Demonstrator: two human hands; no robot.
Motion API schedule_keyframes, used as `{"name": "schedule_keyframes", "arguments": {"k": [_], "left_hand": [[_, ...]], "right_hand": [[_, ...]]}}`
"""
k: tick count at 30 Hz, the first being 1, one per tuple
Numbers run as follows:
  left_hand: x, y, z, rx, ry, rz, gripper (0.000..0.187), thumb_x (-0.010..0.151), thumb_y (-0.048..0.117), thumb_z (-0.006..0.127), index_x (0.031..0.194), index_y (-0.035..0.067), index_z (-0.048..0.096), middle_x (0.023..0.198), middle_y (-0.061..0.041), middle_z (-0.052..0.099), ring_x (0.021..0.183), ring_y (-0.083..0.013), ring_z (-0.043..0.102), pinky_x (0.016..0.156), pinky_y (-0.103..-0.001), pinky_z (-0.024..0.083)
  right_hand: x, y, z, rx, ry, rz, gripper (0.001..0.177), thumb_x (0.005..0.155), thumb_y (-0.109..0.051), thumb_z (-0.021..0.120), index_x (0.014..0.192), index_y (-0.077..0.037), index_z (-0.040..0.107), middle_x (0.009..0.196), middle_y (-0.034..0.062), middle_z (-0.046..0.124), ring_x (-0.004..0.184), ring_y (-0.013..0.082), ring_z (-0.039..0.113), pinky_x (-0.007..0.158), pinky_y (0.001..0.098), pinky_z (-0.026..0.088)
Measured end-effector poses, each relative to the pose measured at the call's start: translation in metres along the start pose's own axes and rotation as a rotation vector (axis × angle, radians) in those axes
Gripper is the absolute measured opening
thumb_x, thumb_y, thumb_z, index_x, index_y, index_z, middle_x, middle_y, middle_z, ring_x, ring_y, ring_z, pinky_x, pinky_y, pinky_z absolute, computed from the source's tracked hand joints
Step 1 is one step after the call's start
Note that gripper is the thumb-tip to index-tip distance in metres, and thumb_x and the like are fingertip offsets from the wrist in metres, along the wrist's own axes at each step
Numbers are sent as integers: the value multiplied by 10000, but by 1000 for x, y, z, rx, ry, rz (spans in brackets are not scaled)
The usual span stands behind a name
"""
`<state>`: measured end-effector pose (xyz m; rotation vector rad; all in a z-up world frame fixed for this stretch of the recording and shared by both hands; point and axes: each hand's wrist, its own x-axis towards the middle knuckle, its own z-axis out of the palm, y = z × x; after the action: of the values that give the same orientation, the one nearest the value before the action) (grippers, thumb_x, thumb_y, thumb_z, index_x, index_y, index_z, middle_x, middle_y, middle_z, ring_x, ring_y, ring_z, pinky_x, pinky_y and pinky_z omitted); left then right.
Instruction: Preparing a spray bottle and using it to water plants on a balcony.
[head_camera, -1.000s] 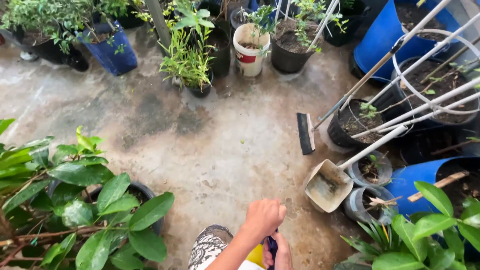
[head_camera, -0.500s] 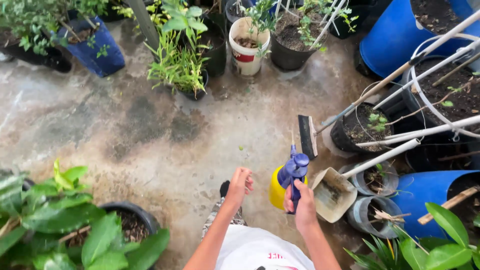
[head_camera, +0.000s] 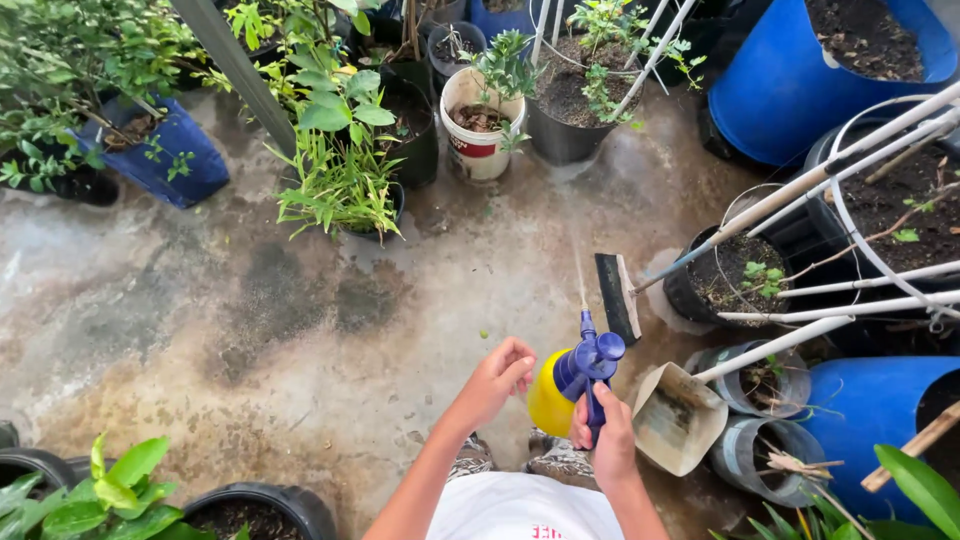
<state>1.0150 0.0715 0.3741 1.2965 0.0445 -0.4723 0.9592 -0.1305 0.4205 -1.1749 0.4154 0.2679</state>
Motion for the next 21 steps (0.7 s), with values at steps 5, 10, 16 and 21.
{"name": "schedule_keyframes", "arguments": {"k": [5, 10, 16, 21], "left_hand": [[33, 13, 17, -35, -24, 90, 176, 1020, 255, 602, 1077, 88, 603, 840, 8, 607, 755, -89, 581, 675, -251, 482], [53, -3, 17, -35, 40, 116, 174, 1018, 253, 607, 1055, 83, 607, 821, 4, 610, 717, -102, 579, 637, -260, 467], [61, -16, 18, -25, 87, -18, 177, 1010, 276, 573, 1055, 111, 620, 811, 11, 624, 709, -88, 593, 618, -250, 465], [70, -8, 27, -5, 93, -43, 183, 1007, 276, 565, 1045, 109, 626, 819, 15, 629, 714, -89, 606, 629, -248, 470]], "right_hand": [[20, -12, -9, -4, -8, 40, 493, 1005, -413, 437, 671, -52, 481, 469, 33, 411, 391, 143, 365, 410, 314, 335], [47, -25, -31, -42, -1, 46, 504, 1001, -417, 442, 666, -43, 478, 467, 42, 417, 376, 150, 365, 394, 316, 318], [71, -44, -53, -22, -9, -4, 503, 1005, -420, 444, 671, -45, 484, 452, 38, 402, 374, 146, 368, 395, 311, 321], [84, -57, -66, -21, -9, -10, 511, 1003, -415, 440, 667, -34, 489, 451, 44, 410, 376, 154, 375, 397, 319, 331]]}}
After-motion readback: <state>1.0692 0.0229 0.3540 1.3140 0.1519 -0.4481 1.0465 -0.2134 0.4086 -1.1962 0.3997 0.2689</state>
